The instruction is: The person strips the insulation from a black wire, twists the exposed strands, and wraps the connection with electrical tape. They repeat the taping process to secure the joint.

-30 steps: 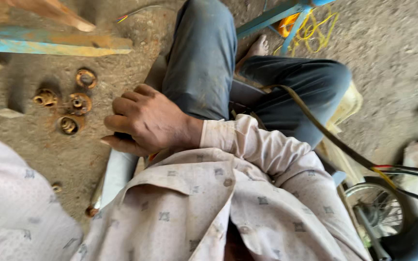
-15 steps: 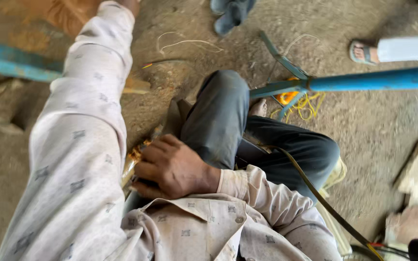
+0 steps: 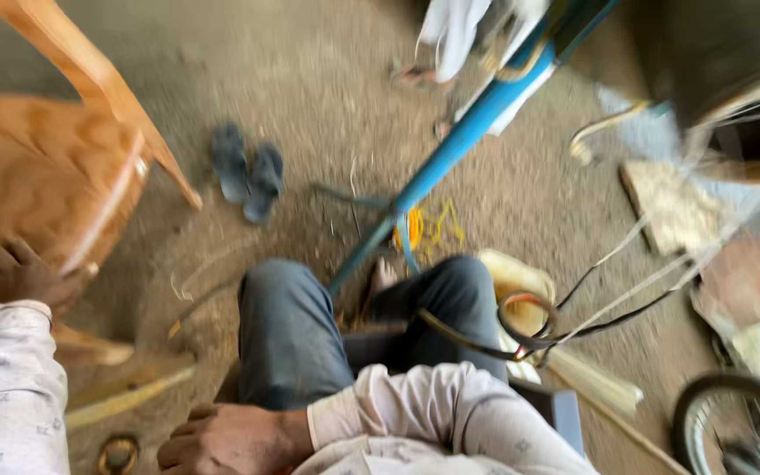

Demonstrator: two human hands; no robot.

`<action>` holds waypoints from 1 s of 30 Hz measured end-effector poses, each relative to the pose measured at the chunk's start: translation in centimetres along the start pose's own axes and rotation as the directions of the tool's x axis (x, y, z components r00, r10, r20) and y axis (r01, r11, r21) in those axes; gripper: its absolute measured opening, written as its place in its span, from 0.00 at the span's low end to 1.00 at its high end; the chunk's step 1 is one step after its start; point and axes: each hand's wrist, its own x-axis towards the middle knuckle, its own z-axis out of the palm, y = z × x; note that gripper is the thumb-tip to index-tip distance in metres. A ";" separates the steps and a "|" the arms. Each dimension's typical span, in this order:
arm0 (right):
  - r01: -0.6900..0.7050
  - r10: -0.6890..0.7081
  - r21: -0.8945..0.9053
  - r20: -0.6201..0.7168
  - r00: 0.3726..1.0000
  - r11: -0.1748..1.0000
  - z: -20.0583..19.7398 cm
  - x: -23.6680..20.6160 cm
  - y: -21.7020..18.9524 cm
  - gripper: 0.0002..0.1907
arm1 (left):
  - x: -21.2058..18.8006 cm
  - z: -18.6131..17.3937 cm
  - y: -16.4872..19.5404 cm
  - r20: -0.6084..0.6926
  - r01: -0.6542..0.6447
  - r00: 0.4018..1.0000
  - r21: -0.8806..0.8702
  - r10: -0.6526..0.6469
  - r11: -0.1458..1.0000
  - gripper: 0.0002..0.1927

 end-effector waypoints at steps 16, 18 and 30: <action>-0.128 0.119 -0.044 -0.168 0.979 0.991 -8.8 -17.5 -15.6 0.17 | -23.9 3.3 3.0 -0.208 -0.503 0.704 -0.821 0.679 0.270 0.15; -0.147 0.142 -0.009 -0.205 0.968 0.989 -11.0 -21.4 -18.7 0.12 | -28.4 3.1 2.7 -0.169 -0.454 0.736 -0.841 0.655 0.294 0.15; -0.432 0.403 0.208 -0.808 0.430 0.878 -19.5 -28.1 -26.6 0.09 | -37.3 -4.9 14.7 -0.665 -0.941 0.266 -0.337 0.698 0.037 0.11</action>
